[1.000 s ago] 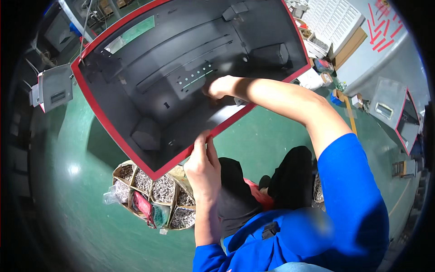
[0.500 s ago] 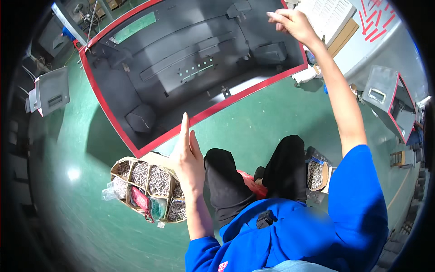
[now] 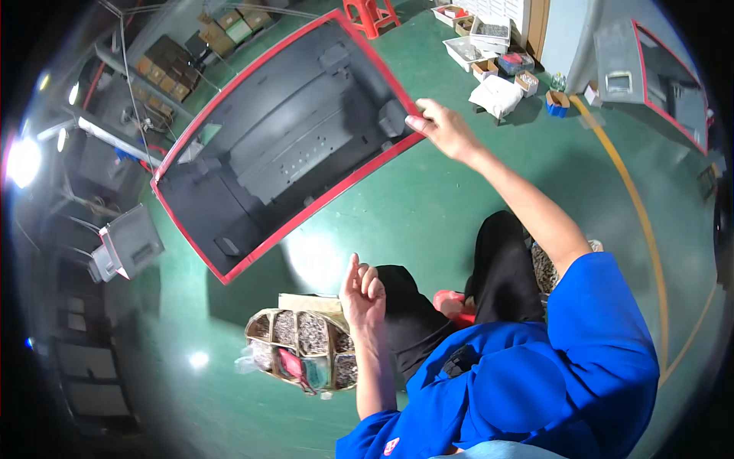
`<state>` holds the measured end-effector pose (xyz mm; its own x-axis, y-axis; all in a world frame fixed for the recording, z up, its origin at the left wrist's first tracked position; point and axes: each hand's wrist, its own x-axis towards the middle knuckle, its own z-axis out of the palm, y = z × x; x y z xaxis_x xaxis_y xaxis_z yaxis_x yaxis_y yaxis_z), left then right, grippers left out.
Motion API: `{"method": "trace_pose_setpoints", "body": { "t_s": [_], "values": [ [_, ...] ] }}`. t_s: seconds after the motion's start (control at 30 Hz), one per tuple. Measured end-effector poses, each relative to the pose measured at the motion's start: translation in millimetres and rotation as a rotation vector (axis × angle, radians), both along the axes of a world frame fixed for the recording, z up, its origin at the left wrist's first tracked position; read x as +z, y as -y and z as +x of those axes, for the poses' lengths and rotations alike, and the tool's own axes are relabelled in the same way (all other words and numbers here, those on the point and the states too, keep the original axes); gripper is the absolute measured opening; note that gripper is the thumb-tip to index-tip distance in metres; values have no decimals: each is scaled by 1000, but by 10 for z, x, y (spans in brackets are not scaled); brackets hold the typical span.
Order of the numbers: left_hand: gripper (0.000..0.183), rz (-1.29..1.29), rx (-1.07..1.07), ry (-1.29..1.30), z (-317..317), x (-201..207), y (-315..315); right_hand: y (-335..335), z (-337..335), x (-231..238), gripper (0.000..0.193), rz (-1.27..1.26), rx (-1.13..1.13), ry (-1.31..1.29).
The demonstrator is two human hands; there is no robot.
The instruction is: Manually inserting and tightening screws on the corners of small metal enclosures.
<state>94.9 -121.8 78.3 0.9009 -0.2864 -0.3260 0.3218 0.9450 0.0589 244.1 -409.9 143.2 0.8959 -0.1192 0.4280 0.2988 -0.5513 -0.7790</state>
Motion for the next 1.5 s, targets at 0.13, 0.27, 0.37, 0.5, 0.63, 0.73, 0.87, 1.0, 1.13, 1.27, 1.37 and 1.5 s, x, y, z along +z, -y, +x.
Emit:
{"method": "trace_pose_setpoints", "body": {
  "t_s": [0.13,0.27,0.37,0.5,0.63,0.73,0.87,1.0,1.13,1.27,1.37,1.5],
  "values": [
    [22,-369,48,-123,-48,-10,188,-135,-332,8,54,-49,126,-27],
    [41,-323,107,-19,-110,173,457,-308,-833,96,31,-16,319,115],
    [51,-448,123,86,-91,453,752,-346,-1216,310,19,58,468,34],
    [60,-495,-52,274,-167,656,955,-253,-1519,522,16,59,511,100],
    [63,-306,-110,360,-268,756,1036,-181,-1558,578,18,-100,570,177],
    [65,-244,-97,368,-304,802,1065,-237,-1569,625,12,-173,586,143],
    [65,-124,-68,386,-295,845,1009,-345,-1608,611,14,-334,582,220],
    [62,-104,-54,400,-305,847,949,-482,-1588,562,13,-425,527,293],
    [61,-219,-50,379,-294,809,869,-499,-1507,578,11,-314,628,231],
    [60,-181,-38,363,-296,875,853,-468,-1409,669,9,-225,630,209],
    [61,-260,-63,361,-299,849,812,-521,-1404,679,9,-323,634,202],
    [59,-311,-76,345,-268,730,752,-648,-1429,694,9,-406,676,226]
  ]
}}
